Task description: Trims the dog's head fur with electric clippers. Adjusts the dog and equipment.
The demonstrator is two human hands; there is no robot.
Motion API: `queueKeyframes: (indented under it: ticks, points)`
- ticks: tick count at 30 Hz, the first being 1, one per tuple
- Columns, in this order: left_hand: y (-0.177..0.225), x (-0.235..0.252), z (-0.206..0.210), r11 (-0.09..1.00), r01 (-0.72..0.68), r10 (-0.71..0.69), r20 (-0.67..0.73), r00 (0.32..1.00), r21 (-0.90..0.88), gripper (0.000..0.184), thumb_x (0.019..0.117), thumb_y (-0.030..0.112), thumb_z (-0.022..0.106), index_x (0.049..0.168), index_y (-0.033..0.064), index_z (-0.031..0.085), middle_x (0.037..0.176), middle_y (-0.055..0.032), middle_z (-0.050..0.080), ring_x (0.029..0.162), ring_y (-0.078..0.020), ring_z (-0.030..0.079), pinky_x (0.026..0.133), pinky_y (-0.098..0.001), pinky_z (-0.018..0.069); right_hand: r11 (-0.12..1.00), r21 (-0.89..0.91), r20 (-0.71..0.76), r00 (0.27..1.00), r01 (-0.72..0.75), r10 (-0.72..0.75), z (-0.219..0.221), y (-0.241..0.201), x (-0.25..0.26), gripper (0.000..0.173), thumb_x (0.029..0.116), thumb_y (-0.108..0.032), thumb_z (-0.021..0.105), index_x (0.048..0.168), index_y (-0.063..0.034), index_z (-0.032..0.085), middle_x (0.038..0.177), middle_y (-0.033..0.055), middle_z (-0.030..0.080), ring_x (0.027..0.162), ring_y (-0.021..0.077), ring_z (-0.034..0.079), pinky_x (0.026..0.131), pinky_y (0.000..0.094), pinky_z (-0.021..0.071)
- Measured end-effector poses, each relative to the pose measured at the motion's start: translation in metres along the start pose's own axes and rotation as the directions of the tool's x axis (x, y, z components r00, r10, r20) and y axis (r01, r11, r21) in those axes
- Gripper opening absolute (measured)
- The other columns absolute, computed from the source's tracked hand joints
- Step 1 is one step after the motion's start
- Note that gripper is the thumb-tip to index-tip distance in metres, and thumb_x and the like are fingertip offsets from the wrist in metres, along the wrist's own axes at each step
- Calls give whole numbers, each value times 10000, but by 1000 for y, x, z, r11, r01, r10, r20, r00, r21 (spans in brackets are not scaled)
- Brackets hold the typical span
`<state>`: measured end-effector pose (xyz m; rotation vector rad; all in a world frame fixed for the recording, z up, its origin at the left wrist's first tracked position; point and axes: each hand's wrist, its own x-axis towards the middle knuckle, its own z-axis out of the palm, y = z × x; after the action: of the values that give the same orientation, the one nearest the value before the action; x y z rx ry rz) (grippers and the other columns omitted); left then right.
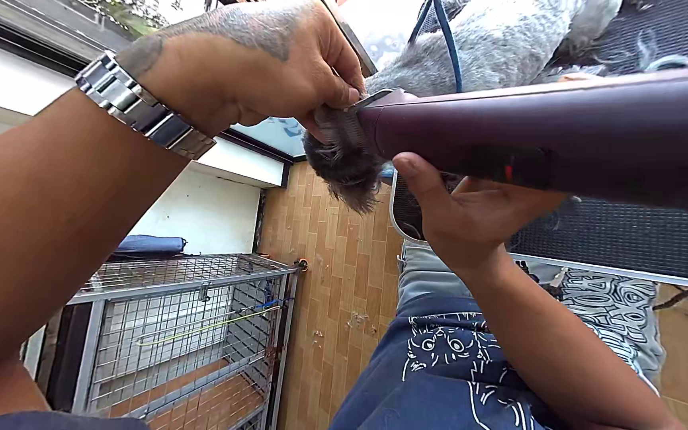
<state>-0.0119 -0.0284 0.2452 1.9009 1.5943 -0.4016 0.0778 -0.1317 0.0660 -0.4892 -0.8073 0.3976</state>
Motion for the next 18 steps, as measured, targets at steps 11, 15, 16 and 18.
queueKeyframes:
  ticks: [11, 15, 16, 18]
  points:
    - [-13, 24, -7, 825, -362, 399, 6, 917, 434, 157, 987, 124, 597, 910, 146, 733, 780, 51, 676, 695, -25, 608, 654, -260, 496, 832, 37, 460, 748, -554, 478, -29, -19, -11, 888, 814, -40, 826, 1512, -13, 278, 1261, 81, 641, 1169, 177, 652, 978, 373, 596]
    - [-45, 53, 1, 797, -453, 543, -146, 827, 400, 147, 995, 129, 575, 1013, 78, 712, 917, -21, 691, 845, -68, 638, 811, -296, 521, 666, 7, 416, 608, -746, 676, -77, -24, -19, 989, 828, 16, 772, 1602, -192, 190, 1280, 61, 674, 1146, 227, 686, 945, 388, 616]
    - [-56, 57, 7, 810, -468, 557, -212, 803, 353, 159, 994, 129, 578, 1050, 52, 705, 953, -49, 697, 869, -84, 650, 832, -296, 539, 648, 5, 369, 604, -761, 706, -87, -21, -22, 976, 832, 2, 769, 1597, -207, 200, 1270, 49, 682, 1134, 219, 694, 943, 378, 617]
    - [-76, 60, 23, 833, -497, 553, -371, 746, 243, 211, 1006, 171, 582, 1114, 21, 685, 990, -70, 696, 886, -84, 663, 828, -280, 559, 615, 28, 265, 599, -788, 756, -101, -14, -27, 955, 823, -62, 807, 1575, -212, 238, 1245, 37, 697, 1116, 205, 703, 945, 372, 612]
